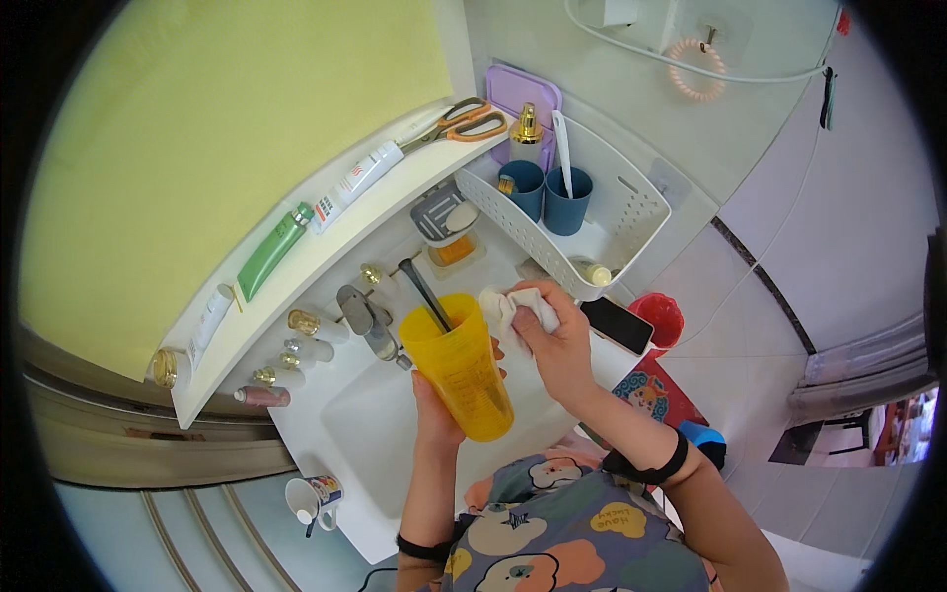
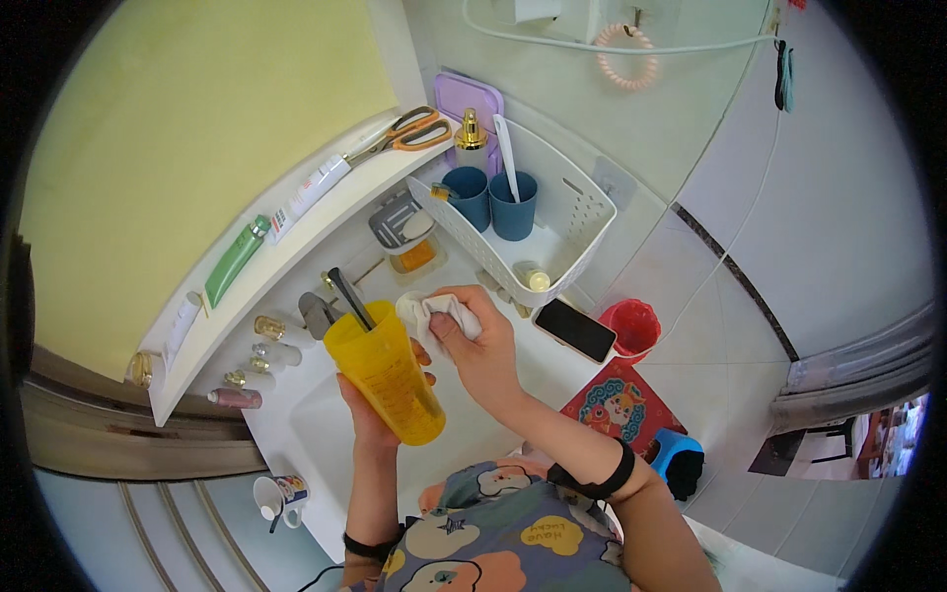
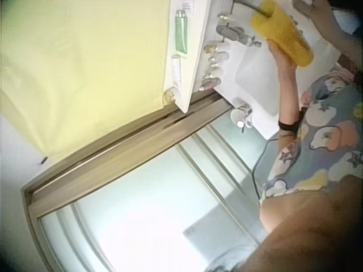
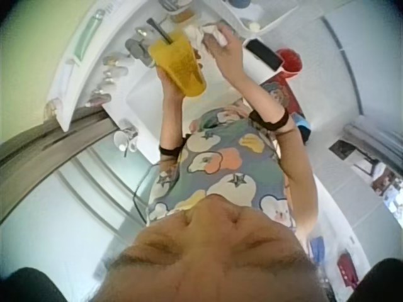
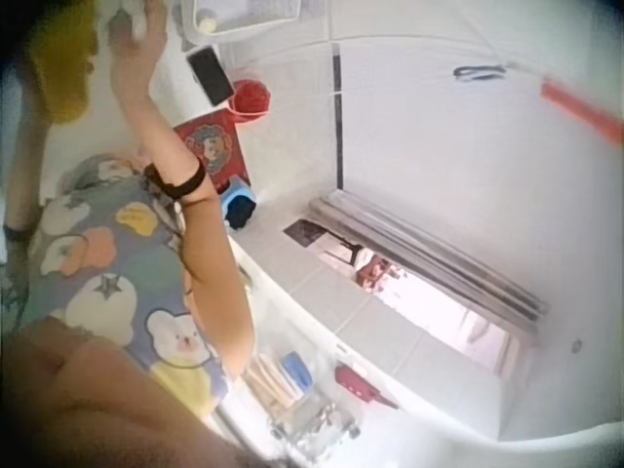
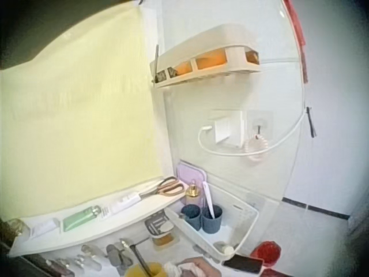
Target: The person cleans the interior and exterior of a blue cup and a yellow cup with a cloth, then wipes a small container and a wall-mounted shelf.
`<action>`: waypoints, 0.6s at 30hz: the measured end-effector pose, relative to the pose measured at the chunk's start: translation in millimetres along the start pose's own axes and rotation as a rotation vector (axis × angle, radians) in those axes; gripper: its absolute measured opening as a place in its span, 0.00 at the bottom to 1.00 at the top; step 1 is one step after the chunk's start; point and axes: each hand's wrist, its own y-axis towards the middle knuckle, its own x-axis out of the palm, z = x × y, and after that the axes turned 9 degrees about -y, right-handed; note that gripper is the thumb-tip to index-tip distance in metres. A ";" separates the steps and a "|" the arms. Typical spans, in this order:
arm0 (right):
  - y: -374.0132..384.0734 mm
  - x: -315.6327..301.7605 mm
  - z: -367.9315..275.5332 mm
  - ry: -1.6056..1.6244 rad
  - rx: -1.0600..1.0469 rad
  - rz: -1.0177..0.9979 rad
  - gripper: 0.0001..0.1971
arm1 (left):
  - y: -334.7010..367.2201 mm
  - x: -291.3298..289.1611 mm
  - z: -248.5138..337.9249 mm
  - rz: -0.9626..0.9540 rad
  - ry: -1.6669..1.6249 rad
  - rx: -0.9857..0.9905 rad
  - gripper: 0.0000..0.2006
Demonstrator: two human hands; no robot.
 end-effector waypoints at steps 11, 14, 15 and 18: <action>-15.0 5.6 9.5 -0.211 -0.271 -0.002 0.13 | -13.6 -16.0 -14.8 0.300 0.204 0.022 0.31; -6.1 5.6 5.2 0.069 -0.047 0.056 0.12 | -14.5 -11.3 -12.0 0.261 0.109 -0.034 0.34; -7.1 8.5 0.3 0.009 -0.069 0.074 0.10 | -13.1 -7.8 -14.5 0.304 0.111 -0.035 0.35; -17.1 10.7 4.8 -0.198 -0.209 0.077 0.12 | -6.7 -2.5 -9.9 0.409 0.079 0.000 0.38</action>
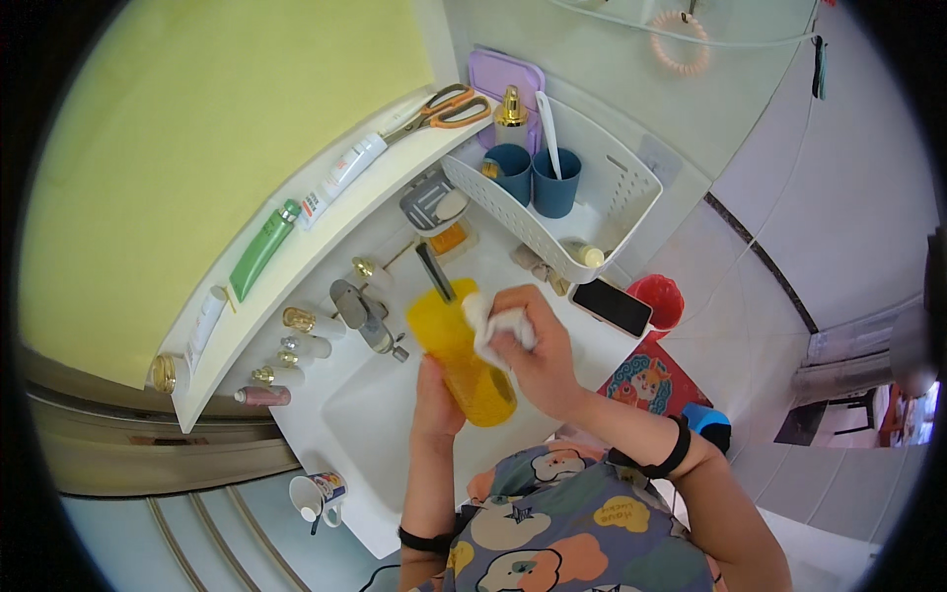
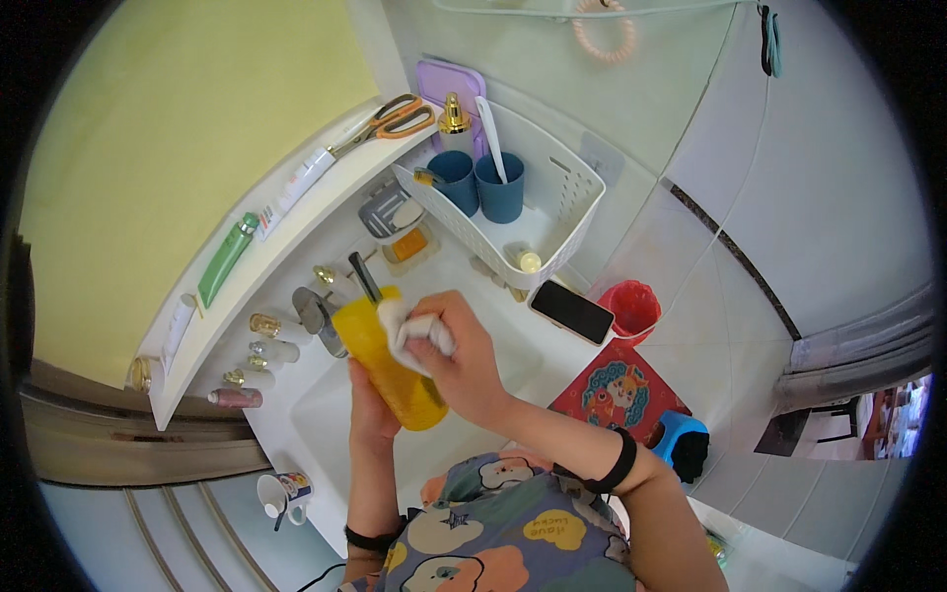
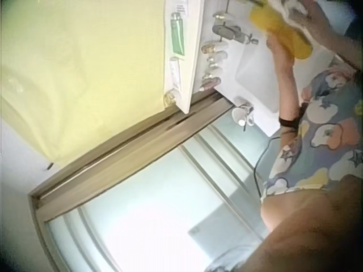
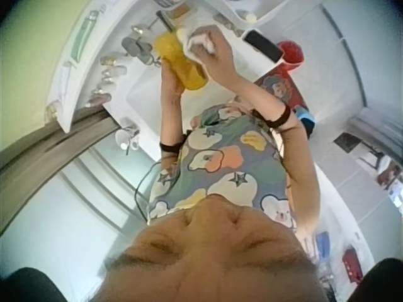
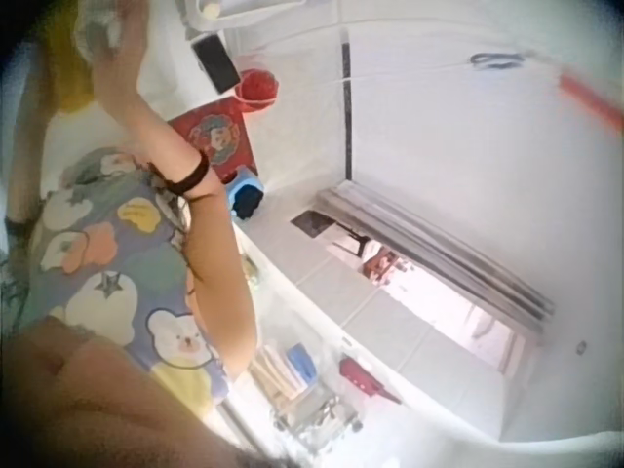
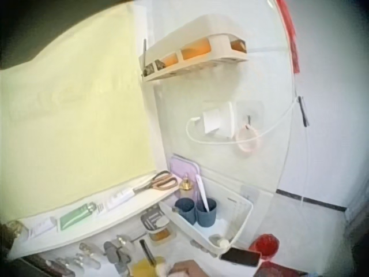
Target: The person cleans the interior and exterior of a blue cup and a yellow cup with a cloth, then wipes a small container and a wall-mounted shelf.
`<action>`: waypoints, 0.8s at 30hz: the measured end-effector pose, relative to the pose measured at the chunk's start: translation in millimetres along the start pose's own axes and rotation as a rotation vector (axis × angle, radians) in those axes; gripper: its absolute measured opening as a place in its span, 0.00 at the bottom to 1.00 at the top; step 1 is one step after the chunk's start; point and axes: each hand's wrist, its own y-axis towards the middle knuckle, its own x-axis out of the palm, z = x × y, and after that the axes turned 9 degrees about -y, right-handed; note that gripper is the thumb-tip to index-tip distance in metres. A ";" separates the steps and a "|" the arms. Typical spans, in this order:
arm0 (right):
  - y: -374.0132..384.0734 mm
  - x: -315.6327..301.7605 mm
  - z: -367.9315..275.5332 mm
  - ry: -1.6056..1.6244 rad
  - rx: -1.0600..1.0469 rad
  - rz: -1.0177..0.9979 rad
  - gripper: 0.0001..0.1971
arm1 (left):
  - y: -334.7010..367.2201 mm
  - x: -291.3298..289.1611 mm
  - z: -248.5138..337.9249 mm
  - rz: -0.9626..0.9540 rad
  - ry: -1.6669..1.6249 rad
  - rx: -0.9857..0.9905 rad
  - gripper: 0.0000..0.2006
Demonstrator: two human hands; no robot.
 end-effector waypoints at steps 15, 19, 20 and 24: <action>-17.1 -7.8 3.3 -0.018 -0.019 -0.278 0.12 | 35.9 15.4 31.7 -0.247 -0.054 0.143 0.42; -6.9 -9.4 5.7 0.155 0.245 -0.187 0.09 | 40.4 17.0 27.4 -0.299 -0.177 0.112 0.41; 0.0 -4.2 3.5 0.257 0.374 -0.139 0.09 | 37.0 28.8 23.4 -0.274 -0.158 0.151 0.41; -6.3 2.2 14.0 0.197 0.399 -0.075 0.10 | 38.3 27.3 21.9 -0.183 -0.117 0.312 0.37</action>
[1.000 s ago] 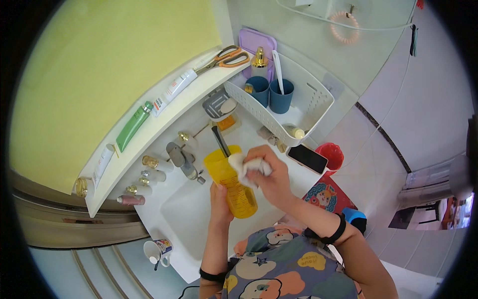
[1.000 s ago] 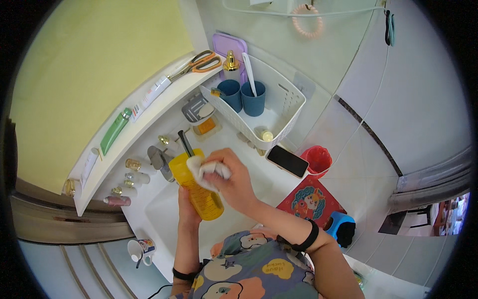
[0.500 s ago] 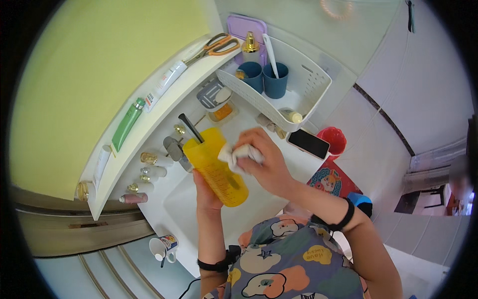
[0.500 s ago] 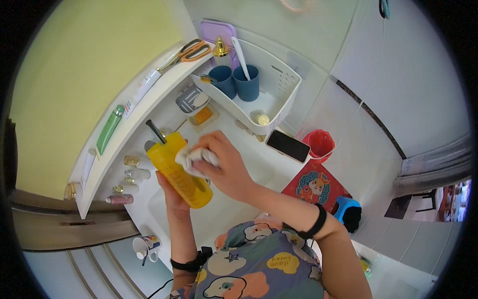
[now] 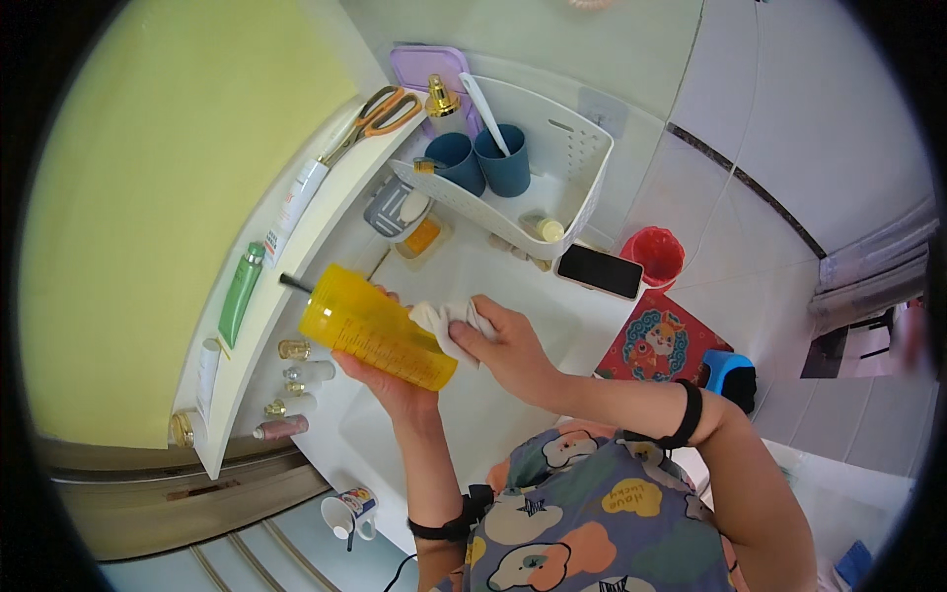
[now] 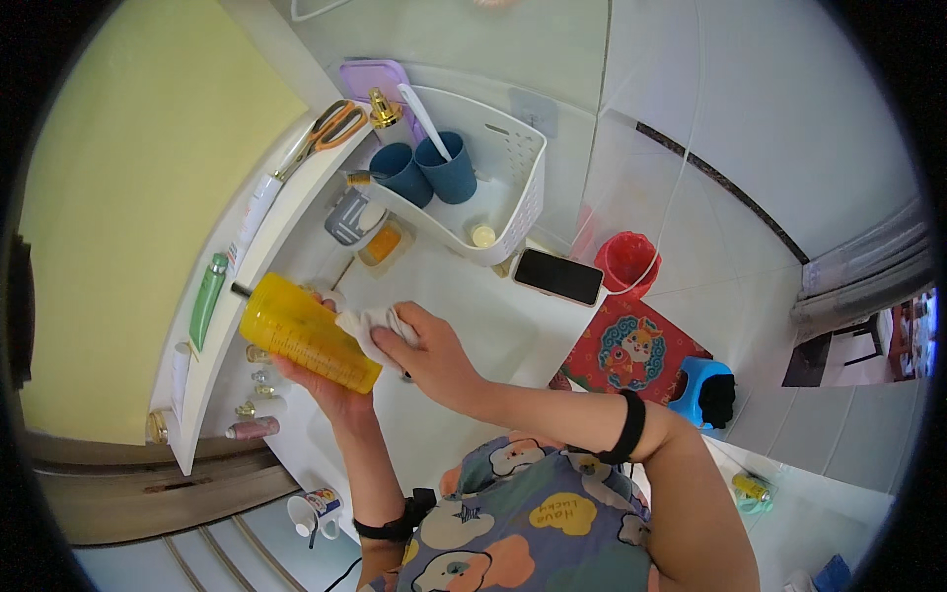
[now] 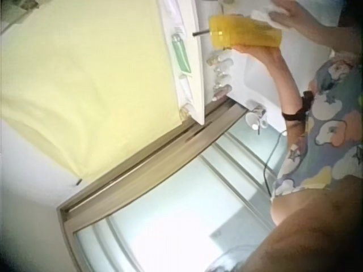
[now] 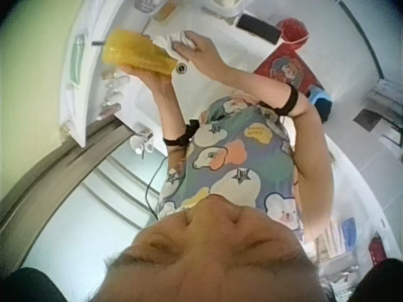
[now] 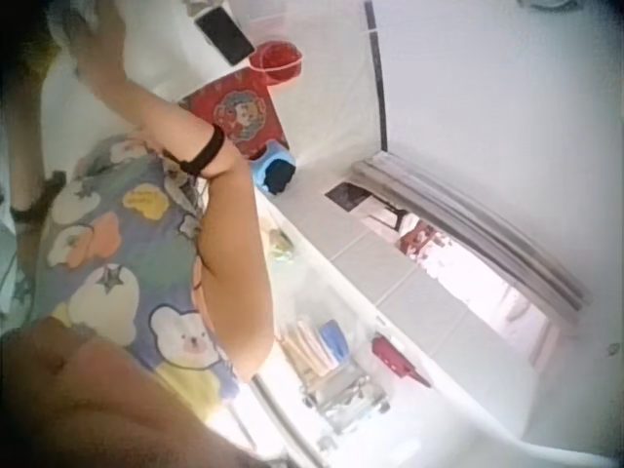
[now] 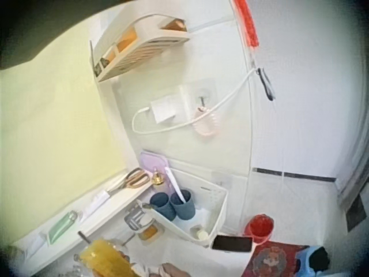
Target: The person cleans the interior and exterior of a blue cup and a yellow cup with a cloth, then wipes a small container and a wall-mounted shelf.
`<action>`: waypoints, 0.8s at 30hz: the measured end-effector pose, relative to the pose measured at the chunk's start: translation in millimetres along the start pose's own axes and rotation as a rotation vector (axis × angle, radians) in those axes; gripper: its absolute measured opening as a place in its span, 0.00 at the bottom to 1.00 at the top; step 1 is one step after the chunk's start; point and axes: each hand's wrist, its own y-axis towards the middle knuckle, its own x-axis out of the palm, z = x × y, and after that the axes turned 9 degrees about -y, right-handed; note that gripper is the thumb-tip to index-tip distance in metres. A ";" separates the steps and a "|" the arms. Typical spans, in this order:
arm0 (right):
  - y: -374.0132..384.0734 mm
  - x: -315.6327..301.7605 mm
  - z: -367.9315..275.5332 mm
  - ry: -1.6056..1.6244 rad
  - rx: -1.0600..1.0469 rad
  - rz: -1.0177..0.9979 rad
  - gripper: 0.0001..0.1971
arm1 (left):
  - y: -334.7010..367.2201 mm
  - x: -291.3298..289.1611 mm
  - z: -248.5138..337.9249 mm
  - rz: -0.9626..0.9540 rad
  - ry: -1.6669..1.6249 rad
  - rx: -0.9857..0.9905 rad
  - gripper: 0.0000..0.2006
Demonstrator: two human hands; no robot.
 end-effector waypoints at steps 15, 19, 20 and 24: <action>2.7 4.3 24.6 -0.098 0.179 0.063 0.11 | -9.2 33.9 -40.4 0.331 0.336 0.223 0.34; -2.2 -2.6 24.3 -0.274 0.049 -0.110 0.10 | -10.9 29.0 -39.3 0.218 0.453 0.272 0.31; -4.3 -5.1 23.6 -0.325 0.019 -0.163 0.10 | -10.7 24.7 -36.7 0.196 0.501 0.277 0.31; -13.2 -31.4 2.9 -0.536 -0.053 -0.442 0.11 | -2.4 21.1 -24.0 0.178 0.390 0.217 0.29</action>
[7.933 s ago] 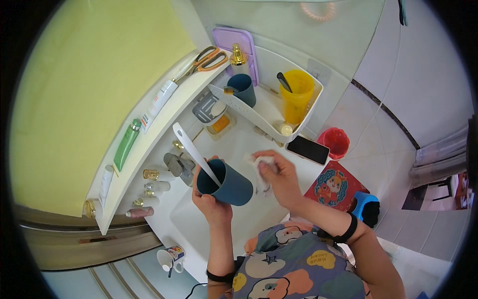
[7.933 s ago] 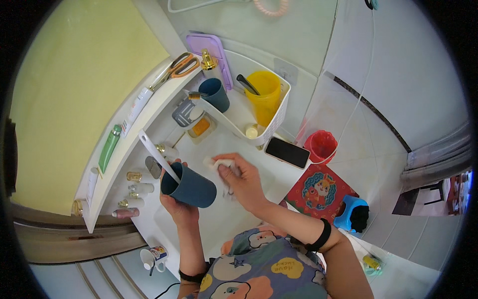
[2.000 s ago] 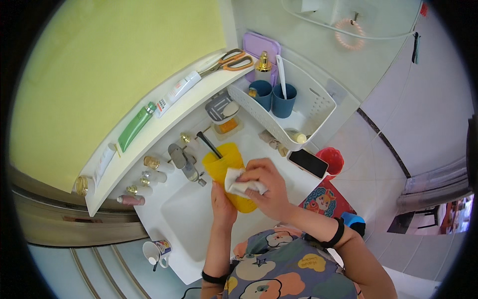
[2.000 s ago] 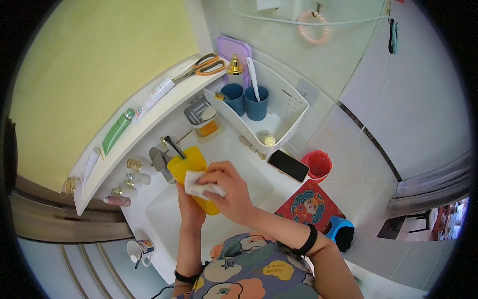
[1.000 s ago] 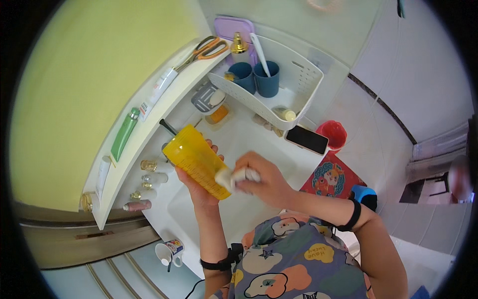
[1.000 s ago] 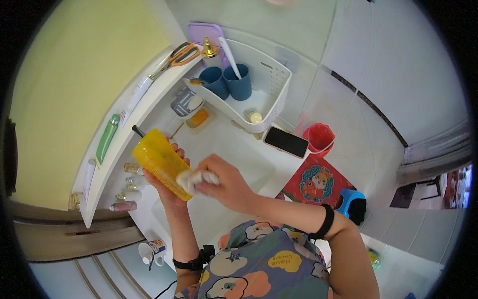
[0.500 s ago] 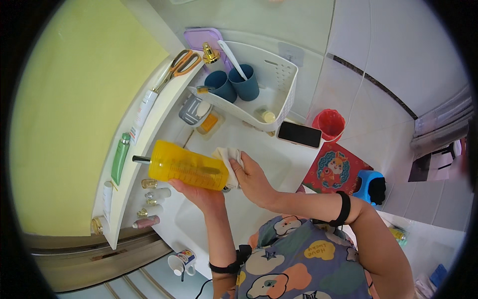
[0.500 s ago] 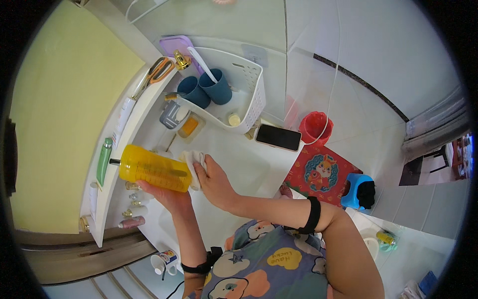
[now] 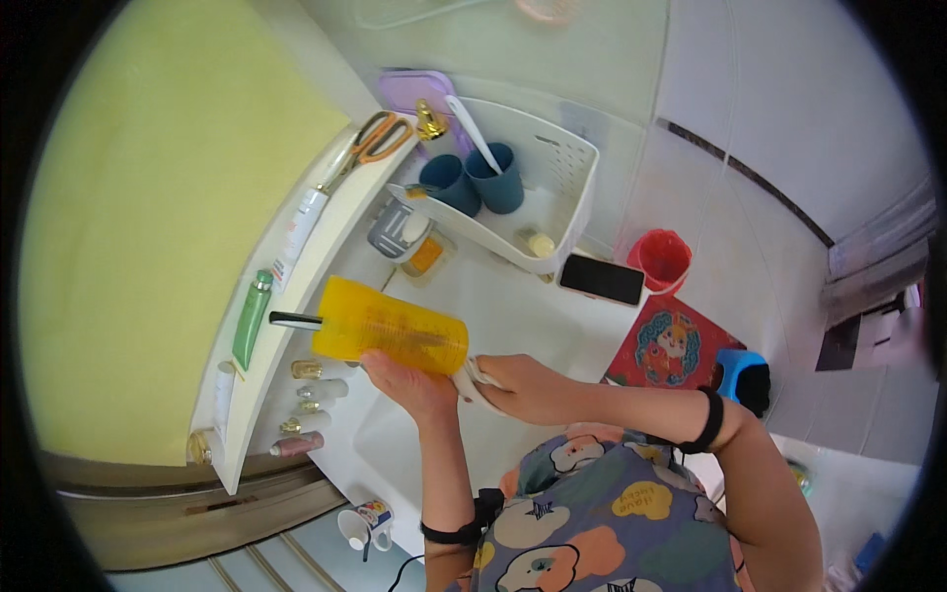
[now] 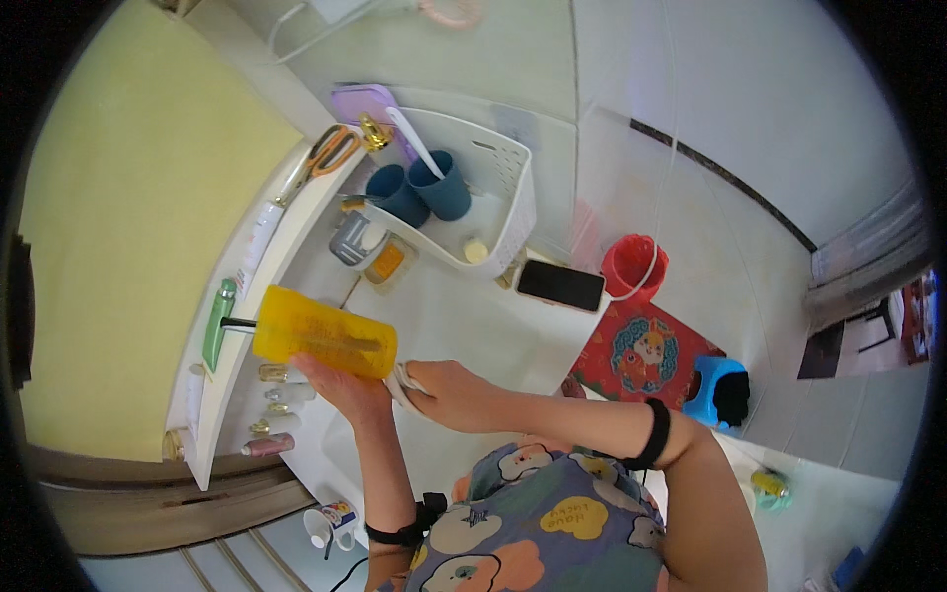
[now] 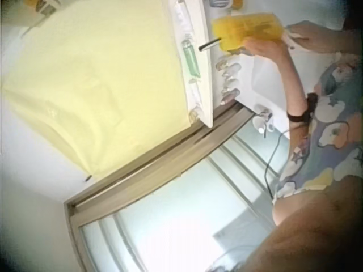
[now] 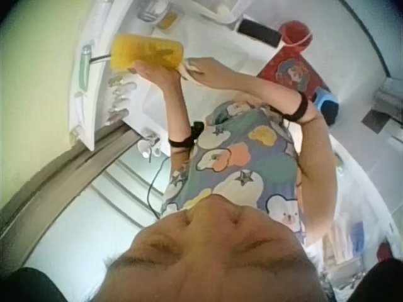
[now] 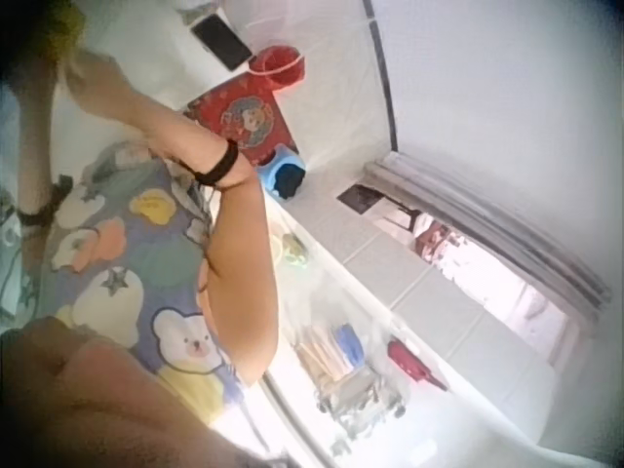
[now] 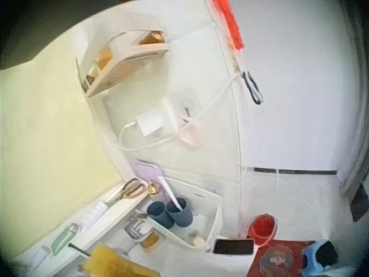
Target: The person cleans the interior and exterior of a blue cup and a yellow cup with a cloth, then wipes a small container and a wall-mounted shelf.
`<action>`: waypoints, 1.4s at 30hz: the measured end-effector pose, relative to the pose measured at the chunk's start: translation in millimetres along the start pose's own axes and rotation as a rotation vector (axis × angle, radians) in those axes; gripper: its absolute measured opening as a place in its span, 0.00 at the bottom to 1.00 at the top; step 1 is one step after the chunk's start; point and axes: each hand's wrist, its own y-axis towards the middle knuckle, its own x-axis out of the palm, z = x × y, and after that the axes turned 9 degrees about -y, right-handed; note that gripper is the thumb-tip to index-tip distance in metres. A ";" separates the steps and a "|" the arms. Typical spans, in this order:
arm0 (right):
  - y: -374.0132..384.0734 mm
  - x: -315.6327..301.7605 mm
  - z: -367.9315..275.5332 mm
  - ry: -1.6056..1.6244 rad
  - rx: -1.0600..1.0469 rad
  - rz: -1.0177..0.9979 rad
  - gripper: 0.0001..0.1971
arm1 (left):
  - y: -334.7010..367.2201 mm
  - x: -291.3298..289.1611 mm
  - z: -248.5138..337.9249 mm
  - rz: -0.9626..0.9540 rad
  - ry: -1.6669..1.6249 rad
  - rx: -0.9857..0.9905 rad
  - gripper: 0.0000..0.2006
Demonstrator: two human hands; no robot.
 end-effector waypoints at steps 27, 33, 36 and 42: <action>0.7 -188.7 -47.9 -0.445 -0.298 0.753 0.37 | 53.9 141.6 -10.3 -0.688 -0.054 -0.194 0.31; 1.5 -205.0 -11.0 -0.735 -0.050 0.715 0.30 | 80.4 140.8 -49.6 -0.839 0.468 -0.183 0.35; -0.4 -191.6 -4.8 -0.790 0.043 0.739 0.28 | 78.5 137.1 -63.1 -0.843 0.620 -0.201 0.33; 0.1 -183.6 2.5 -0.875 0.021 0.823 0.23 | 79.2 133.1 -78.7 -0.860 0.787 -0.169 0.36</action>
